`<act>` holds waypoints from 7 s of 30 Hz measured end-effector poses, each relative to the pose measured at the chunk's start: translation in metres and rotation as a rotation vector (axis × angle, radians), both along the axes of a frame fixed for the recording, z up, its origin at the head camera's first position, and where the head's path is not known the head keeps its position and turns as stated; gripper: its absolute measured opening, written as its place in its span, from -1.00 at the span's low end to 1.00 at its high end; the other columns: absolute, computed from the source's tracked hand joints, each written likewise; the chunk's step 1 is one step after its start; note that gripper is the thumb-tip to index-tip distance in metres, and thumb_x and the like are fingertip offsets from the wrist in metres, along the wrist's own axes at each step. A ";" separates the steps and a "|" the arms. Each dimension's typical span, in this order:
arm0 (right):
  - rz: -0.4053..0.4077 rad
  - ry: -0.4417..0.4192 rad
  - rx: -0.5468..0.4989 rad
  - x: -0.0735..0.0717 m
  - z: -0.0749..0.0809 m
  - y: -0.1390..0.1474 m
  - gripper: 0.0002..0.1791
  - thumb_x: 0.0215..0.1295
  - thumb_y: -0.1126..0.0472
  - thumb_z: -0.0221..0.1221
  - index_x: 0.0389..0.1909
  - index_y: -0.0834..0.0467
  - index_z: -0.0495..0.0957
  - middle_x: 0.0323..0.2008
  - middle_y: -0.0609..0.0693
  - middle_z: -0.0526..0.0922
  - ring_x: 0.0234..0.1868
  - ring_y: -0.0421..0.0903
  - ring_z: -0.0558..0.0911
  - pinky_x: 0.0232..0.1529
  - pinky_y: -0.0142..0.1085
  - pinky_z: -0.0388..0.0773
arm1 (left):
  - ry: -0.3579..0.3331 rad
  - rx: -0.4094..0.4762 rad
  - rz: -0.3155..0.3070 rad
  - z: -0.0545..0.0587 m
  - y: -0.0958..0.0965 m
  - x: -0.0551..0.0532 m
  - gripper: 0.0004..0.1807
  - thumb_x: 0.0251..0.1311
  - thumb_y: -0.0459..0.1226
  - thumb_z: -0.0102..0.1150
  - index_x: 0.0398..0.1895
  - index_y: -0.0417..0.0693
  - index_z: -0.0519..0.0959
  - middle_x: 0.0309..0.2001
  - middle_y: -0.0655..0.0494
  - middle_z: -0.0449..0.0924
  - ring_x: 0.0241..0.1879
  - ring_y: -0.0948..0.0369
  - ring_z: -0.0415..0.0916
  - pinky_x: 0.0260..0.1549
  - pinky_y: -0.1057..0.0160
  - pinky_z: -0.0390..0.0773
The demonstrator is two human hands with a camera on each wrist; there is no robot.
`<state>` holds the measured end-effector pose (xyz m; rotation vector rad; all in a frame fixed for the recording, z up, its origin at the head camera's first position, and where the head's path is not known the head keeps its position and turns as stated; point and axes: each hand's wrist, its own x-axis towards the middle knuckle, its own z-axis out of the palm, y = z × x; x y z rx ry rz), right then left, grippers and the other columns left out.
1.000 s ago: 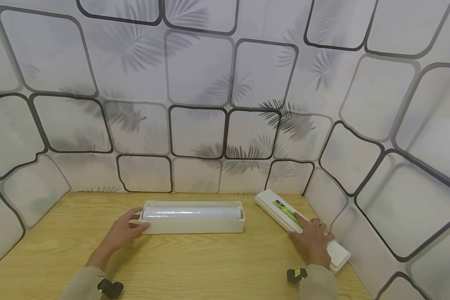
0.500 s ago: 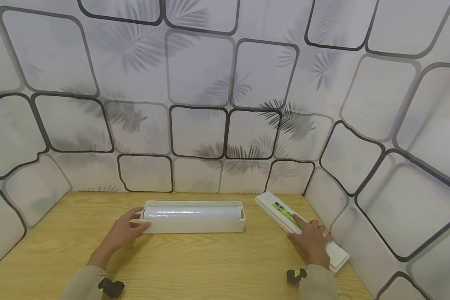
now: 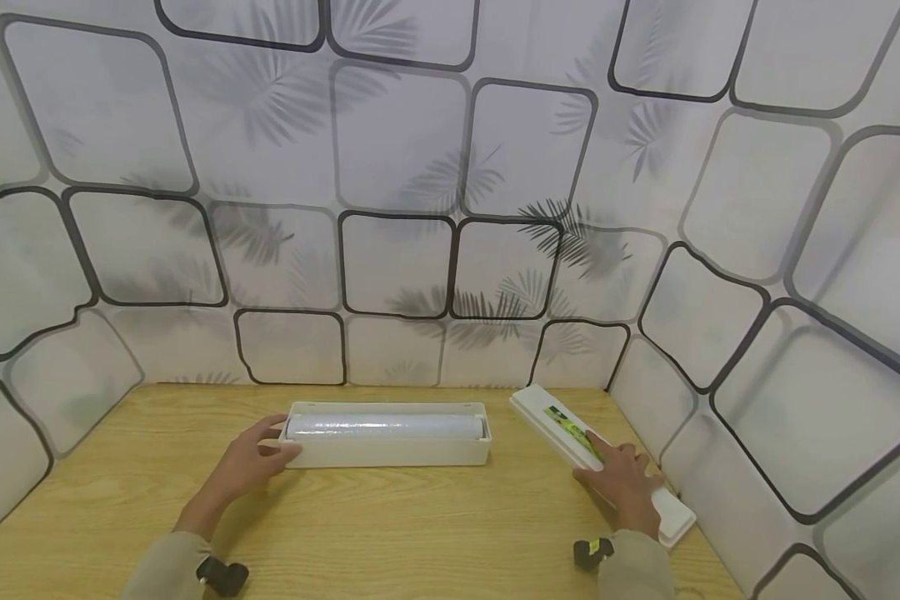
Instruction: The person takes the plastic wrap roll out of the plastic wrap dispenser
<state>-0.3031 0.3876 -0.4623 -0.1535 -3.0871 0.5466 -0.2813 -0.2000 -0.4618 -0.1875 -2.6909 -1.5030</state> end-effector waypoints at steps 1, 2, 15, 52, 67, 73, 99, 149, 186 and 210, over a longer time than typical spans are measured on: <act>0.002 -0.002 0.000 0.000 0.000 0.000 0.07 0.20 -0.38 0.32 0.59 0.07 0.16 0.32 0.62 0.22 0.22 0.65 0.23 0.02 0.71 0.11 | 0.000 0.001 -0.001 0.000 0.000 0.000 -0.25 0.39 -0.17 0.31 0.52 -0.29 0.24 0.30 -0.53 0.43 0.16 -0.36 0.59 -0.09 -0.02 0.78; 0.003 -0.003 0.002 0.000 0.001 0.000 0.08 0.19 -0.38 0.32 0.59 0.07 0.16 0.33 0.61 0.21 0.22 0.65 0.23 0.02 0.71 0.11 | 0.001 0.001 -0.001 0.000 0.000 0.000 -0.25 0.39 -0.17 0.31 0.51 -0.29 0.24 0.30 -0.53 0.43 0.15 -0.36 0.59 -0.09 -0.03 0.78; 0.052 0.053 -0.015 -0.004 0.012 -0.010 -0.02 0.29 -0.29 0.30 0.57 0.11 0.20 0.43 0.61 0.11 0.31 0.73 0.13 0.07 0.76 0.07 | -0.007 0.005 0.001 0.001 0.001 0.001 -0.24 0.40 -0.17 0.30 0.53 -0.28 0.22 0.32 -0.53 0.41 0.17 -0.35 0.58 -0.09 -0.01 0.78; 0.447 0.279 0.005 0.001 0.067 -0.122 -0.21 0.31 -0.10 0.37 0.48 0.12 0.40 0.29 0.44 0.49 0.21 0.59 0.45 -0.15 0.47 0.55 | -0.007 0.004 0.011 -0.001 0.000 -0.004 -0.26 0.38 -0.18 0.31 0.51 -0.25 0.27 0.30 -0.49 0.44 0.13 -0.27 0.63 -0.10 0.02 0.78; 0.656 0.244 0.012 -0.032 0.066 -0.179 -0.33 0.32 0.06 0.38 0.41 0.18 0.48 0.28 0.32 0.59 0.29 0.43 0.51 0.20 0.32 0.53 | -0.010 0.036 -0.001 0.002 -0.001 0.000 -0.31 0.39 -0.22 0.30 0.50 -0.25 0.29 0.29 -0.52 0.43 0.11 -0.31 0.63 -0.12 0.03 0.79; 0.694 0.143 0.014 -0.048 0.068 -0.201 -0.44 0.36 0.10 0.36 0.34 0.16 0.55 0.25 0.23 0.64 0.30 0.33 0.53 0.32 0.25 0.47 | -0.012 0.039 0.010 0.000 -0.001 0.000 -0.30 0.40 -0.22 0.29 0.50 -0.26 0.28 0.31 -0.53 0.41 0.12 -0.33 0.62 -0.13 0.03 0.79; 0.593 -0.079 -0.051 -0.077 0.050 -0.243 -0.57 0.24 -0.02 0.45 0.12 -0.05 0.70 0.10 0.05 0.70 0.14 0.02 0.64 0.18 -0.01 0.61 | -0.030 0.071 0.008 -0.003 0.000 -0.004 -0.34 0.45 -0.22 0.23 0.50 -0.28 0.27 0.28 -0.51 0.44 0.08 -0.23 0.65 -0.16 0.06 0.80; 0.864 0.060 -0.144 -0.081 0.034 -0.243 -0.49 0.41 0.08 0.31 0.34 0.12 0.57 0.26 0.15 0.66 0.22 0.12 0.67 0.28 0.04 0.61 | 0.005 0.067 0.023 -0.004 0.000 -0.006 -0.37 0.42 -0.24 0.27 0.44 -0.33 0.33 0.22 -0.53 0.50 0.01 -0.19 0.69 -0.23 0.10 0.80; 0.801 0.070 -0.190 -0.072 0.058 -0.261 -0.44 0.43 0.04 0.30 0.40 0.04 0.51 0.37 0.12 0.57 0.37 0.16 0.55 0.39 0.08 0.51 | -0.038 0.033 0.014 0.001 -0.031 -0.001 -0.27 0.44 -0.20 0.24 0.51 -0.39 0.21 0.29 -0.58 0.42 0.08 -0.24 0.66 -0.22 0.13 0.80; 0.769 0.123 -0.176 -0.058 0.080 -0.226 -0.43 0.42 0.09 0.30 0.42 0.05 0.49 0.34 0.20 0.58 0.33 0.23 0.57 0.34 0.13 0.54 | -0.049 0.035 0.022 0.000 -0.029 -0.003 -0.27 0.45 -0.16 0.24 0.51 -0.36 0.23 0.30 -0.57 0.41 0.06 -0.20 0.67 -0.18 0.08 0.80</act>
